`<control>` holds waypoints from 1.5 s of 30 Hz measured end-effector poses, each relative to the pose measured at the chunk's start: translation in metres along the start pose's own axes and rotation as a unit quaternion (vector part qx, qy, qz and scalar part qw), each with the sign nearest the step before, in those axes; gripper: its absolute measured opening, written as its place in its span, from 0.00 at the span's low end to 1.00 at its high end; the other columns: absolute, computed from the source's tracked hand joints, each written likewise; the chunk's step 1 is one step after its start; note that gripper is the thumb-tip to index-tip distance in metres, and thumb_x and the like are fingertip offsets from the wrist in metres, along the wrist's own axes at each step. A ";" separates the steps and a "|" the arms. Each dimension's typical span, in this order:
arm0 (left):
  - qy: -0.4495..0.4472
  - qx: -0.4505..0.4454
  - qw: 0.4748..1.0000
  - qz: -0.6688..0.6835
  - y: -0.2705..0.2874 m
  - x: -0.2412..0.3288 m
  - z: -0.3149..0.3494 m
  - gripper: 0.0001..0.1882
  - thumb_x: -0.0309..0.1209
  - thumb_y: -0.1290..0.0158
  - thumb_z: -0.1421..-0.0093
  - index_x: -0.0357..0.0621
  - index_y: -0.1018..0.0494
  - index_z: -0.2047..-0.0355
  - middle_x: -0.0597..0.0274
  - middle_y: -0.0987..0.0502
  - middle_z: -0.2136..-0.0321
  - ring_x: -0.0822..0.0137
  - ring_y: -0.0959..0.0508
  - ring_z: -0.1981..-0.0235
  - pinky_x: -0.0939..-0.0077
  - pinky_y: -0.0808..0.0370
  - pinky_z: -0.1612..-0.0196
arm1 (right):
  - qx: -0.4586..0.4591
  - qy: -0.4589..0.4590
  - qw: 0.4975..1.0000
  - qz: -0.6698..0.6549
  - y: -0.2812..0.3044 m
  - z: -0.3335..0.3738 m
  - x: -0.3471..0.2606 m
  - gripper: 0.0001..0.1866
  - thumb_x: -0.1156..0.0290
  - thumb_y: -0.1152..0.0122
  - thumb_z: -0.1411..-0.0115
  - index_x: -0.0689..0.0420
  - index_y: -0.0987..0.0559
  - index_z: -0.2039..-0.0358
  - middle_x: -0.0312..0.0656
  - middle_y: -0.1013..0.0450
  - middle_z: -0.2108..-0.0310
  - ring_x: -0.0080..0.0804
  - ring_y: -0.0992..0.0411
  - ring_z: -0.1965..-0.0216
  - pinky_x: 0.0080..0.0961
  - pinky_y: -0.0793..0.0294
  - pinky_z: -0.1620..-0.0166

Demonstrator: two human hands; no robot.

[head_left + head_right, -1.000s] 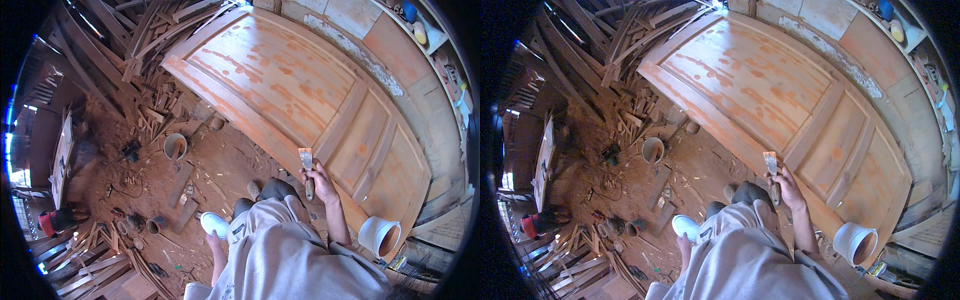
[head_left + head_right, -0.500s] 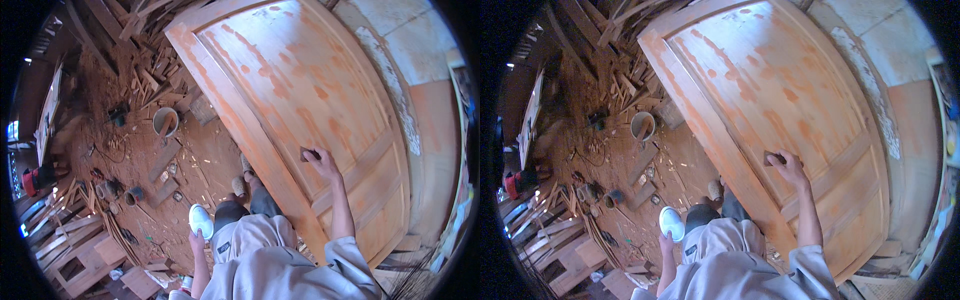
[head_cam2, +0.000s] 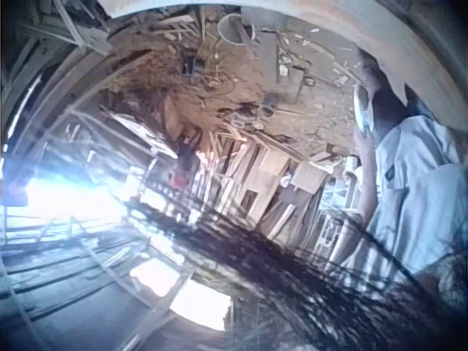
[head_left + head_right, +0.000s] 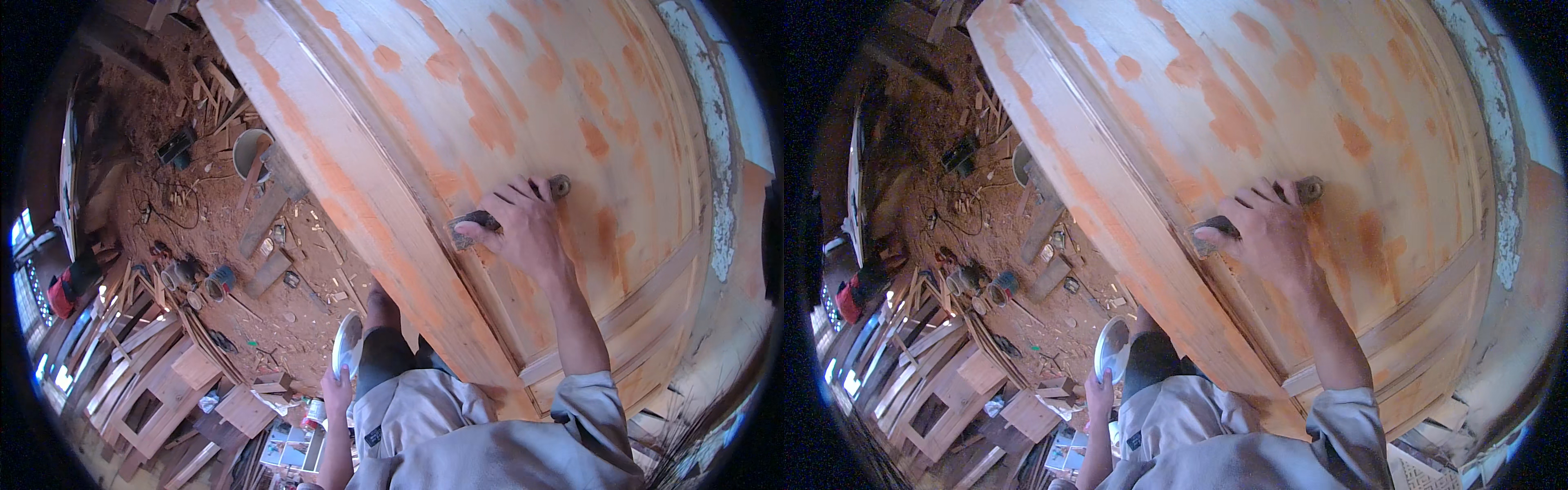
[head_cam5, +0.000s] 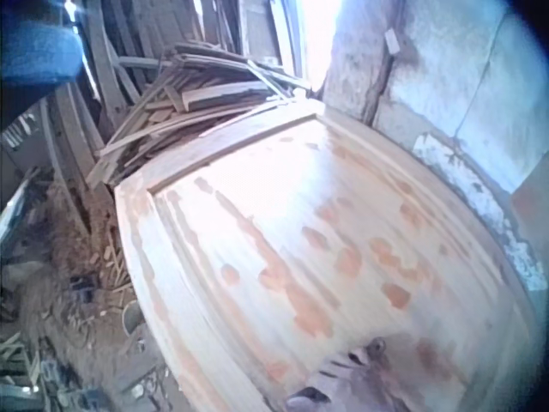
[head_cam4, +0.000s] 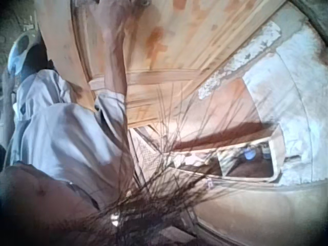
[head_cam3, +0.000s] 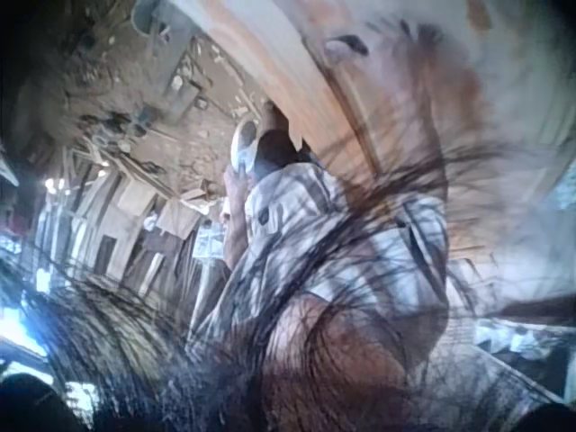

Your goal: The person applies wood filler to a wooden door using a scraper, dipping the tool into a bucket of paste and spreading it over the surface and edges.

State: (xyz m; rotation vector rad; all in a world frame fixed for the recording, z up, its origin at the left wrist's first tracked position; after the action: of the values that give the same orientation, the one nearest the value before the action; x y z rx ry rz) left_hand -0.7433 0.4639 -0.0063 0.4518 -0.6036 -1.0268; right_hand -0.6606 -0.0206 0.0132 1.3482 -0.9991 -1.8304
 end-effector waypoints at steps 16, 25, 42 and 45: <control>0.000 0.030 0.999 0.019 0.004 -0.015 -0.026 0.18 0.35 0.51 0.36 0.29 0.28 0.56 0.42 0.21 0.67 0.51 0.20 0.64 0.61 0.27 0.59 | -0.010 0.003 1.000 0.020 -0.007 -0.018 -0.012 0.20 0.45 0.38 0.47 0.50 0.21 0.71 0.36 0.26 0.68 0.35 0.32 0.58 0.42 0.39 0.49; 0.037 0.015 0.999 0.020 0.007 -0.021 -0.035 0.18 0.35 0.52 0.35 0.30 0.28 0.56 0.43 0.22 0.67 0.53 0.21 0.64 0.62 0.27 0.58 | -0.024 0.002 0.999 0.049 -0.006 -0.024 -0.016 0.21 0.45 0.38 0.46 0.51 0.21 0.73 0.37 0.26 0.70 0.36 0.32 0.60 0.41 0.39 0.52; 0.012 0.030 0.999 0.036 0.004 -0.034 -0.034 0.18 0.34 0.51 0.36 0.28 0.28 0.55 0.42 0.22 0.65 0.52 0.21 0.62 0.61 0.28 0.56 | -0.047 -0.020 0.998 0.033 0.002 -0.032 -0.019 0.19 0.48 0.39 0.45 0.52 0.20 0.72 0.37 0.25 0.69 0.34 0.30 0.56 0.41 0.39 0.47; 0.004 0.023 0.999 0.047 0.003 -0.036 -0.036 0.18 0.34 0.52 0.36 0.29 0.28 0.55 0.42 0.21 0.65 0.53 0.21 0.62 0.61 0.27 0.57 | -0.046 0.004 0.998 0.050 0.000 -0.037 -0.021 0.19 0.47 0.39 0.45 0.52 0.20 0.71 0.36 0.25 0.69 0.34 0.30 0.56 0.40 0.39 0.46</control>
State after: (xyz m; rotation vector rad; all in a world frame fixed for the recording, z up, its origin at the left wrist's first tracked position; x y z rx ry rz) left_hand -0.7316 0.5001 -0.0408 0.4630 -0.6362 -0.9232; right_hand -0.6192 -0.0108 0.0165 1.2274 -0.9488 -1.7722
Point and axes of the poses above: each hand's wrist, its own z-axis away from the middle knuckle, its own y-axis out of the back of the hand, x = y × z, the point moved 3 cm from there along -z, towards the middle knuckle
